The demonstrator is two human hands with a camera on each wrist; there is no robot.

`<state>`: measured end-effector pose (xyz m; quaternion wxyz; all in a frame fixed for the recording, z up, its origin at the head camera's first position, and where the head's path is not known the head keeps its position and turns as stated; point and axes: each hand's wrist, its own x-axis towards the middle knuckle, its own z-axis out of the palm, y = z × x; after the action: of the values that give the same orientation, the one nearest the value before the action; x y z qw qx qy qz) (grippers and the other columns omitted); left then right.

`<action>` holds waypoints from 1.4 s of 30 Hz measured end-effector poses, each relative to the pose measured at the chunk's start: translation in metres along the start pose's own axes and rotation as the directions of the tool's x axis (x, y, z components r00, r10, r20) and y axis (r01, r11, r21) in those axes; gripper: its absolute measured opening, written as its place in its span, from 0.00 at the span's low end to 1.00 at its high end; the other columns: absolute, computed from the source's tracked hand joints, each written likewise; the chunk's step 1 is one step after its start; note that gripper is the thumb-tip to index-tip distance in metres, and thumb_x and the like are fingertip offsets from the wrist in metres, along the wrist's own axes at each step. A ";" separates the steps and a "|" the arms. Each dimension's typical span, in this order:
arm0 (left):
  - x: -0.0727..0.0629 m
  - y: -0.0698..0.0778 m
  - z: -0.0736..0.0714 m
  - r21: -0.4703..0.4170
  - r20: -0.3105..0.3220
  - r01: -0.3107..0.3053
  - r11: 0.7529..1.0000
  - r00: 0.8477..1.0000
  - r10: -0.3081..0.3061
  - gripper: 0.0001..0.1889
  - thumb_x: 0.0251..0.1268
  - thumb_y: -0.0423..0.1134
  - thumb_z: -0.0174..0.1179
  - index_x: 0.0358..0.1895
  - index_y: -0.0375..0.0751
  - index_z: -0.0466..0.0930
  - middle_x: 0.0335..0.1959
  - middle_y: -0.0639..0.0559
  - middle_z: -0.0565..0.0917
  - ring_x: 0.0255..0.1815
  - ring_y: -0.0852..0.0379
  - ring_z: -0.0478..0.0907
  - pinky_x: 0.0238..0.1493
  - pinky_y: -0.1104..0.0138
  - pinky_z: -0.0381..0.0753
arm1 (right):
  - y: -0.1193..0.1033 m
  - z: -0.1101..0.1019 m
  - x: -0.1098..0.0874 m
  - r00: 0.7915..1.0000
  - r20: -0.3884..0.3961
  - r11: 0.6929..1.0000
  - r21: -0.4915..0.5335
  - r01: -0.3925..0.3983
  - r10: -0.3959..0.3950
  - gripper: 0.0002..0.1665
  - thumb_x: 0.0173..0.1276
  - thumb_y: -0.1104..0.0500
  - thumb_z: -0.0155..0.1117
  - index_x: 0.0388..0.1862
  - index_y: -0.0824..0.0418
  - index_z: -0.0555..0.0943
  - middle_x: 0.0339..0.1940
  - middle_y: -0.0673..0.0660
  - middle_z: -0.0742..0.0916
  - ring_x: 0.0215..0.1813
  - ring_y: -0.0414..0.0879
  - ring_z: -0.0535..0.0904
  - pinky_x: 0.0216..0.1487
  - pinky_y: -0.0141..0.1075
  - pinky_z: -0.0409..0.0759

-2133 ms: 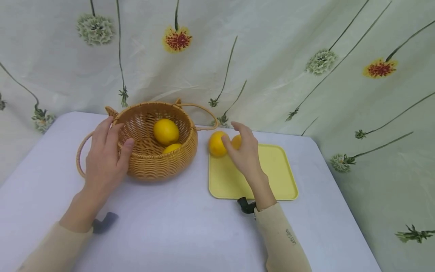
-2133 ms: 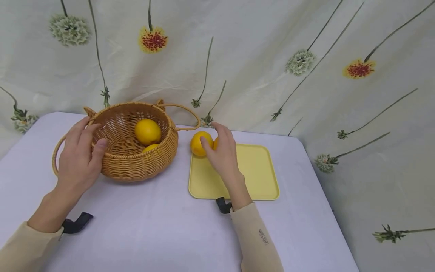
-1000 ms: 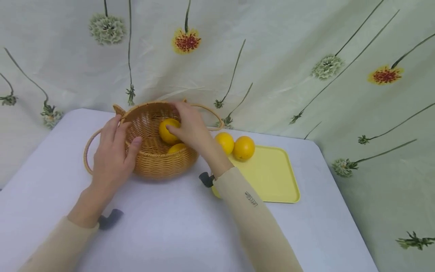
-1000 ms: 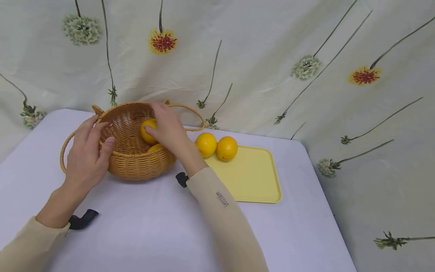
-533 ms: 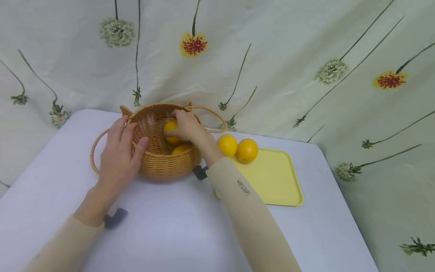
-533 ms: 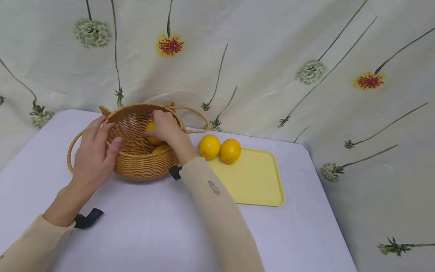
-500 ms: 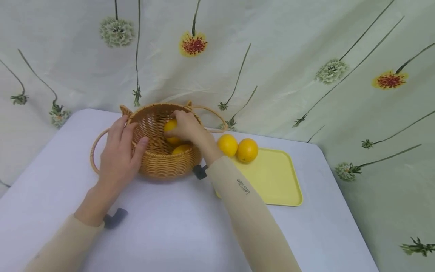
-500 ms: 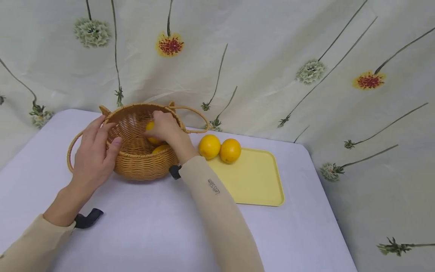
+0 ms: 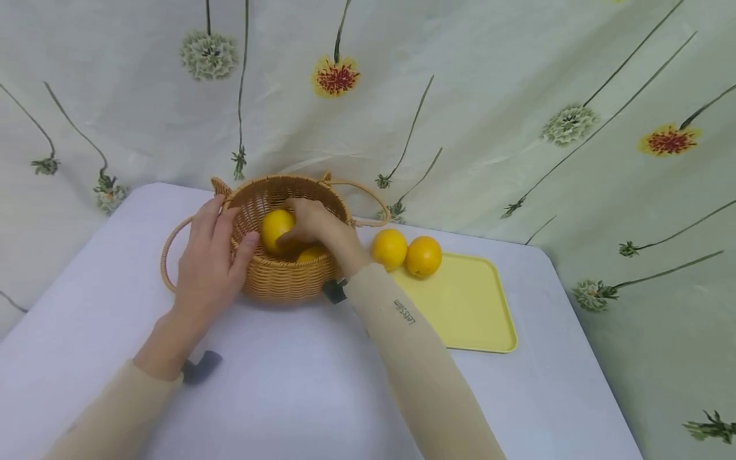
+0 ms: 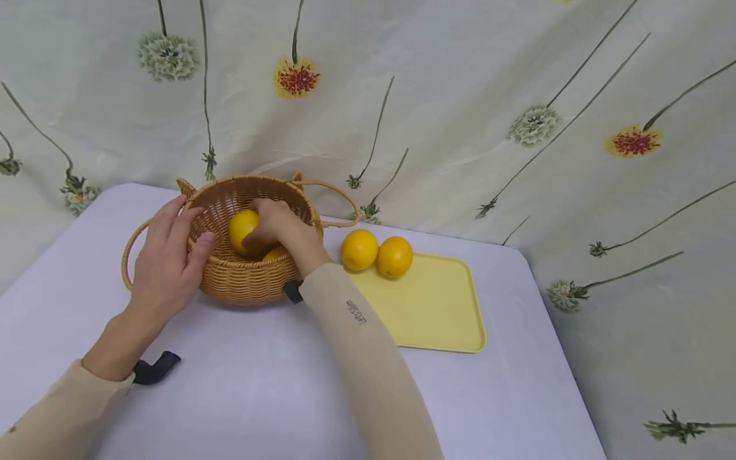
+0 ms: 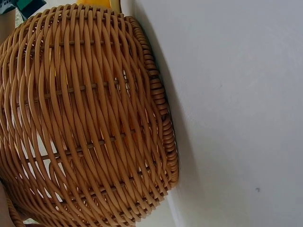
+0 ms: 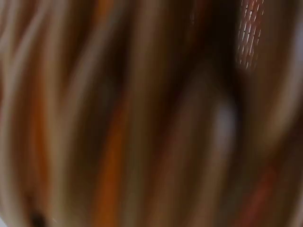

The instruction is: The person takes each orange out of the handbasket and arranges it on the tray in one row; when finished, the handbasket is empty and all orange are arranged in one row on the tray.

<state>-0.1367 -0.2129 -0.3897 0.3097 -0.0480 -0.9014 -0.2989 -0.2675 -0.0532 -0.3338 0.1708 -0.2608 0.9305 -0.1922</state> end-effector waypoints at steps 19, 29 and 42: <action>0.002 0.002 0.000 -0.005 -0.022 -0.011 1.000 1.000 0.011 0.32 0.82 0.56 0.47 0.70 0.30 0.71 0.82 0.37 0.63 0.83 0.38 0.59 0.52 0.28 0.79 | -0.013 0.008 0.008 0.986 0.103 0.975 -0.167 0.147 -0.131 0.47 0.64 0.42 0.78 0.76 0.57 0.69 0.63 0.51 0.83 0.60 0.42 0.77 0.62 0.31 0.76; 0.000 0.001 0.001 -0.009 -0.018 0.002 1.000 1.000 -0.002 0.33 0.82 0.58 0.47 0.69 0.30 0.72 0.81 0.37 0.64 0.83 0.39 0.59 0.56 0.27 0.77 | -0.021 0.009 0.008 0.967 0.197 0.976 -0.110 0.187 -0.163 0.47 0.70 0.40 0.72 0.81 0.53 0.65 0.69 0.48 0.81 0.62 0.41 0.76 0.62 0.29 0.75; -0.001 0.001 0.005 -0.012 -0.053 -0.021 1.000 0.998 0.020 0.32 0.83 0.58 0.47 0.69 0.30 0.72 0.81 0.37 0.65 0.82 0.38 0.60 0.43 0.29 0.78 | -0.024 0.014 0.009 0.944 0.261 0.969 -0.083 0.231 -0.203 0.43 0.71 0.43 0.71 0.80 0.53 0.68 0.73 0.48 0.79 0.70 0.40 0.75 0.69 0.27 0.71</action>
<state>-0.1380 -0.2096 -0.3932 0.3361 -0.0511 -0.8905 -0.3025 -0.2588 -0.0812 -0.3372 0.2497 -0.3931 0.8764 -0.1228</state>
